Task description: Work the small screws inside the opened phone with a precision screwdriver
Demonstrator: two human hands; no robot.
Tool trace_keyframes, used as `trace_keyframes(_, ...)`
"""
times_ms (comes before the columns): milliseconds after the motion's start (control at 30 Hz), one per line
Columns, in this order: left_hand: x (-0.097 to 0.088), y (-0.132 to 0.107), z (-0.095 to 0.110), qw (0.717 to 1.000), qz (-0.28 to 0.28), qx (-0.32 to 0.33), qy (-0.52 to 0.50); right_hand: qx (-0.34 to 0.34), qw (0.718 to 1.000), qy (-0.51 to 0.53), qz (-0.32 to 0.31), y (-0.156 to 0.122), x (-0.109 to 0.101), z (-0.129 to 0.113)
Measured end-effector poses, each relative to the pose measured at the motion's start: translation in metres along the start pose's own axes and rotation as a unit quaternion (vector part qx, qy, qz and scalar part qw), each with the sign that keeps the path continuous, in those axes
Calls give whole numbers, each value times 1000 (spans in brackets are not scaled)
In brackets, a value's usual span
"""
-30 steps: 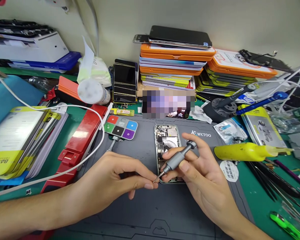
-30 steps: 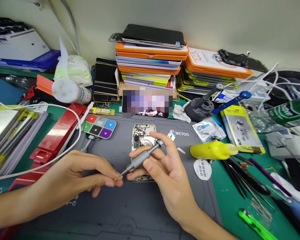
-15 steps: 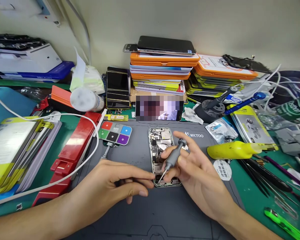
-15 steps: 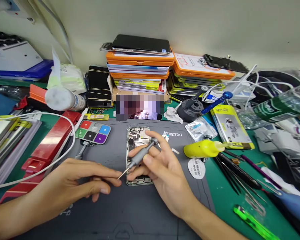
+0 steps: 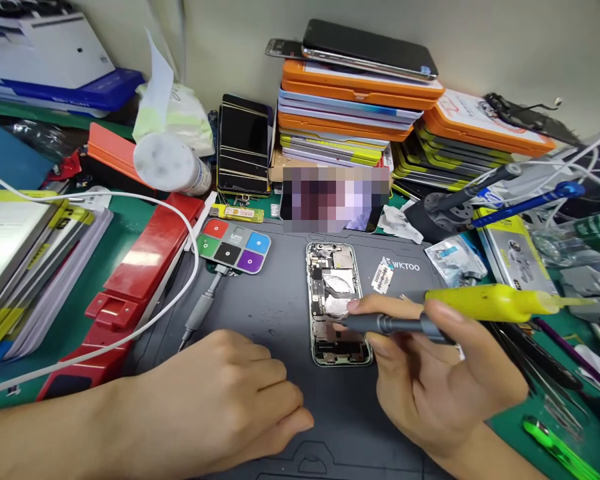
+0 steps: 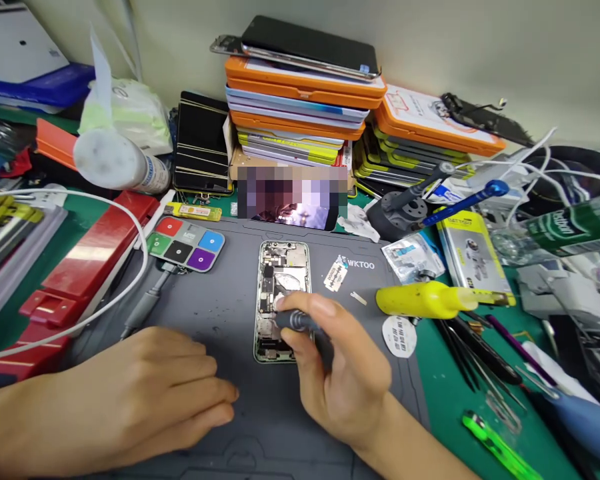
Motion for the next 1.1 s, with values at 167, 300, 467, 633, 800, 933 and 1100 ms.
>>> trace_keyframes(167,2,0,-5,1000,-23,-14,-11,18,999,-20,-20,1,11,8)
trace_keyframes(300,3,0,-6,999,-36,-25,-13,35,999,-16,-26,1,12,10)
trace_keyframes(467,4,2,-6,999,-39,-27,-17,26,999,-14,-36,2,14,9)
trace_keyframes(633,3,2,-6,999,-35,-26,-9,31,998,-30,-43,1,16,14)
trace_keyframes(800,2,1,-5,999,-32,-17,7,-58,986,-99,-118,2,17,-3)
trace_keyframes(933,-1,1,-1,999,-26,5,43,-82,980,-117,-142,3,12,-11)
trace_keyframes(1100,-4,1,4,999,-5,23,38,-107,976,-123,-143,1,14,-10)
Point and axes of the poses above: each hand's wrist, its own y-axis towards the middle knuckle, its own x-axis out of the palm, z = x × y, the point moved 8 cm from there along y, towards the middle knuckle, and after that the axes turned 2 degrees about -z, right-handed, at the moved point
